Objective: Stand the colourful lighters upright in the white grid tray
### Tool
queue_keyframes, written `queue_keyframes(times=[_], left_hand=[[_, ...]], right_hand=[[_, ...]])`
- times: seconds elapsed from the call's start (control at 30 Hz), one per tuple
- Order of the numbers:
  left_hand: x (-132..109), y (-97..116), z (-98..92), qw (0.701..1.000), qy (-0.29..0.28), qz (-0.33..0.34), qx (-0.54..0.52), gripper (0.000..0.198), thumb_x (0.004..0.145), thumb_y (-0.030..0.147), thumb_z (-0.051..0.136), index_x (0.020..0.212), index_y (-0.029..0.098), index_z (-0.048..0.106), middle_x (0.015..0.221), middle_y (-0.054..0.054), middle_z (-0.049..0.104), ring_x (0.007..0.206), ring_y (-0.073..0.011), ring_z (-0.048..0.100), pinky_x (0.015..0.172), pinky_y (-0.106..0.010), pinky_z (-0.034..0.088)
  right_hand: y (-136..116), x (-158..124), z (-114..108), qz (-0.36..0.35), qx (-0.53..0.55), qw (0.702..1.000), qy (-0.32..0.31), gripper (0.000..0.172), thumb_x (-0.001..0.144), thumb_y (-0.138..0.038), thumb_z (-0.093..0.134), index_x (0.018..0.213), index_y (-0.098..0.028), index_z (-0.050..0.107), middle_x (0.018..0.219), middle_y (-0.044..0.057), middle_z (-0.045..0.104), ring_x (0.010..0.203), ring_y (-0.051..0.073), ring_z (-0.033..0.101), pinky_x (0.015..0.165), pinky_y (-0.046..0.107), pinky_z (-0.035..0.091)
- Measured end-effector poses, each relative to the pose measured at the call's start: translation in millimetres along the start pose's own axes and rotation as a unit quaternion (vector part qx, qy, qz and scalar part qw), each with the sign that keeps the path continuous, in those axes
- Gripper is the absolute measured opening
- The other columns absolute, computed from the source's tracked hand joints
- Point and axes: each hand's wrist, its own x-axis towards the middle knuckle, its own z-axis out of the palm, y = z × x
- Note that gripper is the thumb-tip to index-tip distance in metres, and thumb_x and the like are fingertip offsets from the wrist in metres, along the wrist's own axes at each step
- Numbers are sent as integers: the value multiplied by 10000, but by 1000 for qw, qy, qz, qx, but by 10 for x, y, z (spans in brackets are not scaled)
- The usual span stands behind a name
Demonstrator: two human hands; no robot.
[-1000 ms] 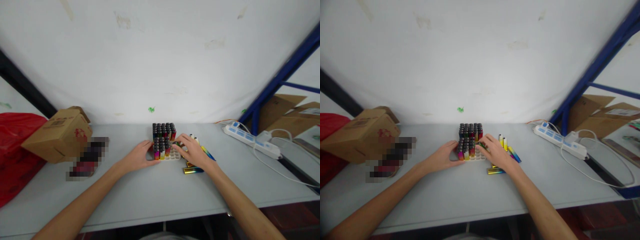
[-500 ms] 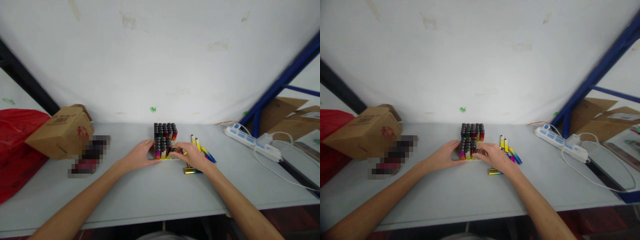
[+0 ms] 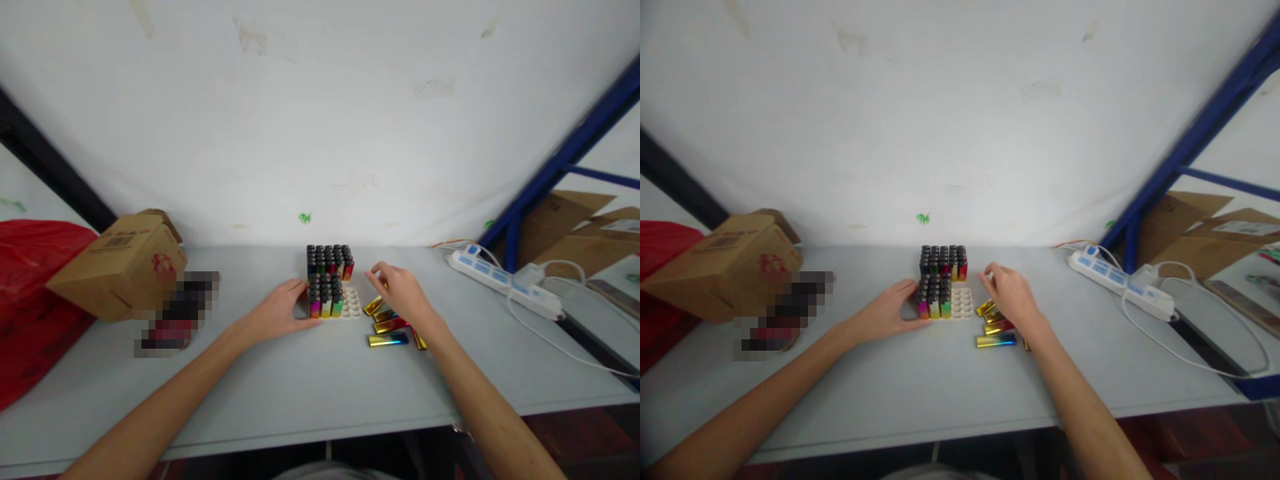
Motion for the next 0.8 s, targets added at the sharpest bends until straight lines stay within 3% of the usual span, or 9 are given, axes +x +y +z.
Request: queue_keyframes(times=[0.07, 0.23, 0.47, 0.57, 0.63, 0.7, 0.8], left_hand=[[-1, 0, -3, 1000, 2, 0, 1, 443, 888, 628, 880, 1019, 260, 672, 1117, -97, 778, 1022, -350, 743, 964, -470, 635], [1, 7, -12, 1000, 0, 2, 0, 444, 898, 635, 871, 1028, 258, 677, 1122, -99, 779, 1020, -346, 738, 966, -462, 628], [3, -17, 1, 1000, -5, 5, 2, 453, 904, 633, 872, 1046, 250, 675, 1150, -107, 779, 1052, -350, 740, 991, -463, 624], [1, -25, 12, 1000, -3, 5, 2, 458, 904, 637, 874, 1053, 253, 674, 1140, -108, 781, 1044, -354, 744, 986, -468, 630], [1, -22, 7, 1000, -2, 4, -1, 457, 902, 642, 874, 1049, 257, 676, 1131, -105, 786, 1038, -358, 751, 976, -470, 637], [2, -16, -11, 1000, -7, 8, -7, 447, 912, 639, 867, 1057, 258, 684, 1144, -106, 792, 1053, -361, 759, 988, -473, 640], [8, -25, -52, 999, -21, 16, -21, 428, 926, 618, 858, 1083, 251, 702, 1172, -110, 798, 1091, -365, 767, 1032, -477, 638]], right_hand=[[228, 42, -17, 60, -39, 997, -4, 219, 1183, -328, 629, 1285, -188, 762, 1037, 133, 866, 909, 276, 799, 822, 347, 523], [587, 61, 31, 136, -80, 986, -54, 369, 1143, -324, 695, 1454, -126, 721, 1202, 215, 870, 1177, 348, 816, 988, 403, 569], [595, 92, 69, 163, -65, 981, -87, 456, 1125, -305, 686, 1533, -101, 706, 1185, 201, 888, 1179, 348, 826, 1019, 413, 577], [574, 121, 60, 140, -39, 987, -68, 322, 1115, -272, 654, 1361, -113, 786, 1151, 203, 881, 1181, 342, 817, 1043, 415, 578], [552, 137, 54, 118, 15, 993, -17, 242, 1112, -295, 625, 1186, -148, 802, 1131, 202, 863, 1137, 331, 817, 1037, 424, 592], [502, 144, 51, 102, 127, 986, 40, 269, 1120, -407, 608, 1123, -184, 758, 1136, 177, 835, 1025, 300, 826, 970, 422, 626], [353, 137, 48, 91, 339, 934, 64, 447, 1090, -670, 598, 1168, -236, 666, 1091, 86, 785, 754, 212, 764, 748, 369, 630]])
